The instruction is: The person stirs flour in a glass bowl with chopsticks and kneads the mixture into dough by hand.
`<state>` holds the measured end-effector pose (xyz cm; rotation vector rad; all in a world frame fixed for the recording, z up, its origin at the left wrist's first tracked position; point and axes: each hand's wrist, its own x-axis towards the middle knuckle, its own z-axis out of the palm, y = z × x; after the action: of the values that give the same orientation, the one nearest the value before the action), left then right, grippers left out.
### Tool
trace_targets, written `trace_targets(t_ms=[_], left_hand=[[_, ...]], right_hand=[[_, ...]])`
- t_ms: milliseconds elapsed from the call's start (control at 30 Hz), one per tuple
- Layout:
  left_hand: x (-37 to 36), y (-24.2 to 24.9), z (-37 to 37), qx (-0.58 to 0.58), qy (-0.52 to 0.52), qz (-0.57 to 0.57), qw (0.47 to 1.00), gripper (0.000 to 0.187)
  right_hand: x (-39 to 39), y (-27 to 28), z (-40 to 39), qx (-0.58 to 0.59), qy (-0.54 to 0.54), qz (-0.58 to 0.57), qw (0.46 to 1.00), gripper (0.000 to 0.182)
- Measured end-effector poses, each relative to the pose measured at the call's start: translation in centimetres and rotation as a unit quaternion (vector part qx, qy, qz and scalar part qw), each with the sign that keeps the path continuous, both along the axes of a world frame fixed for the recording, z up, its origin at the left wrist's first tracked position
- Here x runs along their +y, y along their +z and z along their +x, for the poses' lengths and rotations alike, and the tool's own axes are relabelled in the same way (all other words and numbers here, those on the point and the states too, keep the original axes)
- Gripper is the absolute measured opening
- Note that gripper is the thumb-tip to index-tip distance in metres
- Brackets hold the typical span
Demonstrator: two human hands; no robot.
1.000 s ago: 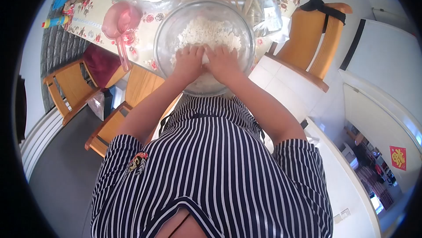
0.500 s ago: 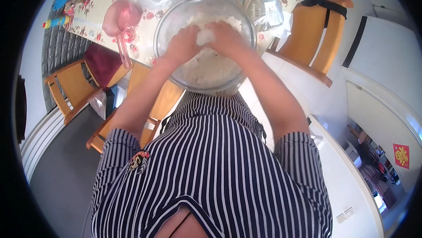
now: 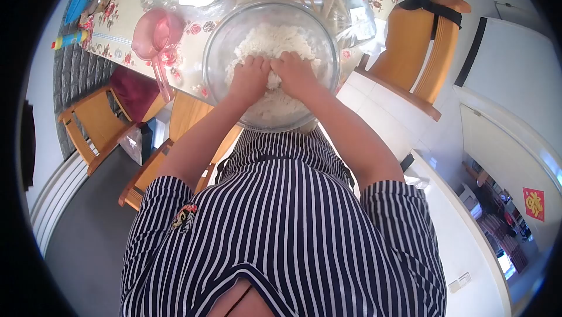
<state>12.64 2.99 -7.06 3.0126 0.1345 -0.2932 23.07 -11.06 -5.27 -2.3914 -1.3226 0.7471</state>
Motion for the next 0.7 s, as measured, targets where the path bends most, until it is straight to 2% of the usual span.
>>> trace_targets(t_ms=[67,167,233,300,333,400,433,467,500,533,600,633,700], left_hand=[[0.5,-0.5,0.2,-0.065,0.027,-0.044,0.997,0.026],[0.6,-0.3,0.7,-0.058,0.046,-0.101,0.992,0.031],[-0.2,0.4,0.3,-0.063,0.077,-0.097,0.99,0.033],[-1.1,1.5,-0.6,-0.06,0.109,-0.101,0.987,0.034],[-1.7,2.4,-1.2,-0.079,0.11,-0.1,0.986,0.036],[-2.1,3.6,-1.9,-0.104,0.113,-0.092,0.984,0.037],[-2.4,4.0,-2.5,-0.13,0.111,-0.106,0.98,0.039],[-2.6,4.3,-3.0,-0.154,0.108,-0.121,0.975,0.042],[-2.7,4.6,-3.4,-0.153,0.111,-0.119,0.975,0.042],[-2.8,5.0,-3.9,-0.156,0.107,-0.133,0.973,0.043],[-3.0,5.4,-4.7,-0.154,0.104,-0.149,0.971,0.045],[-2.9,5.5,-5.0,-0.154,0.095,-0.15,0.972,0.04],[-2.8,5.7,-5.6,-0.149,0.087,-0.155,0.973,0.035]], right_hand=[[0.6,-0.9,1.2,0.015,-0.015,0.005,1.0,0.036],[1.0,-0.4,1.4,0.031,-0.035,-0.016,0.999,0.036],[1.8,0.8,2.7,0.022,-0.041,-0.032,0.998,0.035],[1.5,2.4,4.0,0.117,0.06,-0.082,0.988,0.024],[2.1,4.1,4.2,0.119,0.064,-0.086,0.987,0.024],[4.6,7.5,4.9,0.083,-0.005,-0.173,0.981,0.018],[5.4,5.8,4.8,0.081,-0.001,-0.172,0.982,0.018],[6.5,2.8,4.9,0.022,0.09,-0.023,0.995,0.017],[7.7,0.8,4.9,-0.037,0.178,0.127,0.975,0.017],[9.1,0.3,4.2,-0.032,0.18,0.127,0.975,0.017],[11.4,-0.7,2.7,0.027,0.324,0.241,0.915,0.015],[11.8,-0.9,3.1,0.03,0.325,0.242,0.914,0.015],[12.2,-1.1,4.1,-0.091,0.396,0.141,0.903,0.016]])
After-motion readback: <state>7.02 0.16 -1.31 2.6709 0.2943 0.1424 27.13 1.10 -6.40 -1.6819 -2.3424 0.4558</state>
